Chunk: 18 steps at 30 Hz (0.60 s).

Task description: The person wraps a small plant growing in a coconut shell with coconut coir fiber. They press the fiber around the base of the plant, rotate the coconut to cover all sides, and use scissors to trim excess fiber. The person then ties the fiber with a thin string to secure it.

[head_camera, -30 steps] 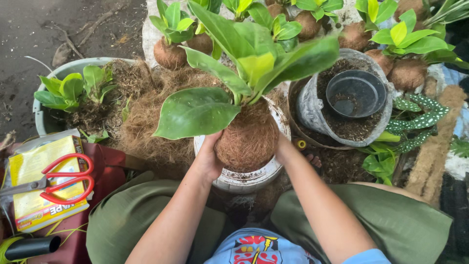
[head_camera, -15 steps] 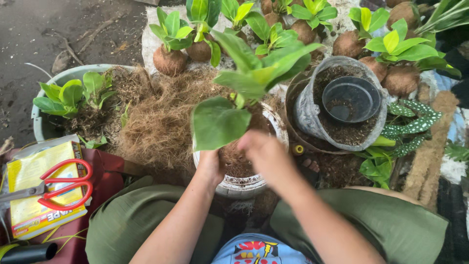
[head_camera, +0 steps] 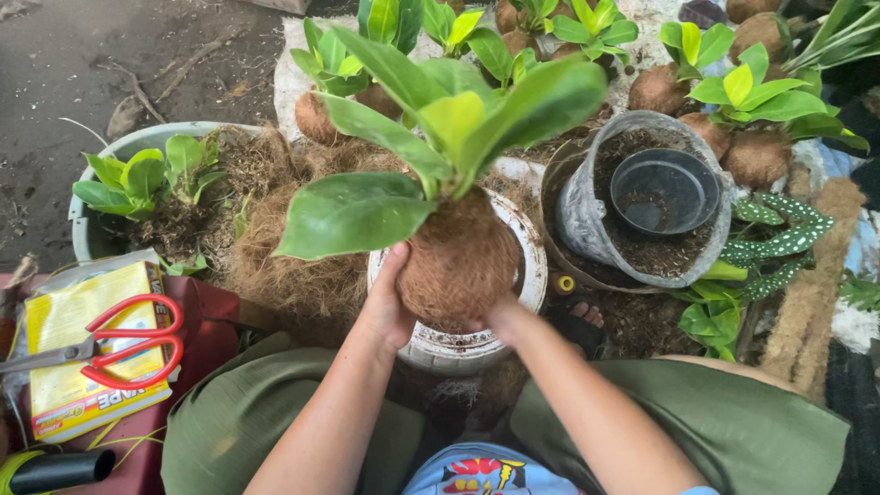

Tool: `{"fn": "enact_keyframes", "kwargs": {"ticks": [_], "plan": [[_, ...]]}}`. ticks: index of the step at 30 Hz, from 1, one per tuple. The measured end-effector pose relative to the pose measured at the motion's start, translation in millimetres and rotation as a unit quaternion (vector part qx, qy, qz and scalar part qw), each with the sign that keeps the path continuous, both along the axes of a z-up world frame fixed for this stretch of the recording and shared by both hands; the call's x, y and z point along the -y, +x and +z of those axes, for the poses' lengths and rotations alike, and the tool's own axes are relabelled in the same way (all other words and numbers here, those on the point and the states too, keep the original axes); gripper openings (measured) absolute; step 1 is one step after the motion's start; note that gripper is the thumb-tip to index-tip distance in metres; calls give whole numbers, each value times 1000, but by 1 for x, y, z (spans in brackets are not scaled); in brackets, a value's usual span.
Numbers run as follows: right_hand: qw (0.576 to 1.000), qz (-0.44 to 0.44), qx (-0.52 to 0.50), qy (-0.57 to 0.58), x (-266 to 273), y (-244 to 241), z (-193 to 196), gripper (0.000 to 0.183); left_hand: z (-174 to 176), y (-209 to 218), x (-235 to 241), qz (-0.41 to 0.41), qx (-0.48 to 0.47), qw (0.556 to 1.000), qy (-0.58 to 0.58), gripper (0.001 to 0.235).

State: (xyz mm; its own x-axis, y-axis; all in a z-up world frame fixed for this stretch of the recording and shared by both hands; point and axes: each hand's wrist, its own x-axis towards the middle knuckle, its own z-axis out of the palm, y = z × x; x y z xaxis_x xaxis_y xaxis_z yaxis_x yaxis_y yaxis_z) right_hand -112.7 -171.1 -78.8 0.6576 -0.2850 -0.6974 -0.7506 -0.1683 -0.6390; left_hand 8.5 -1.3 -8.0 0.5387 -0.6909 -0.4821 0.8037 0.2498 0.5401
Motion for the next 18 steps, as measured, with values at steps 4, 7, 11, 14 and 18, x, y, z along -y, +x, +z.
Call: {"fn": "enact_keyframes", "kwargs": {"ticks": [4, 7, 11, 14, 18], "plan": [[859, -368, 161, 317, 52, 12, -6, 36, -10, -5, -3, -33, -4, 999, -32, 79], [899, -324, 207, 210, 84, 11, 12, 22, -14, -7, -2, -3, 37, 999, 23, 76], [903, -265, 316, 117, 85, 6, 46, 19, -14, -9, 1, 60, 109, 991, 50, 69], [917, -208, 340, -31, 61, 8, 75, 24, -12, -10, 4, 91, 85, 991, 47, 56], [877, -166, 411, -186, 13, 10, 107, 31, -9, -8, 0, -1, 56, 998, 7, 38]]}}
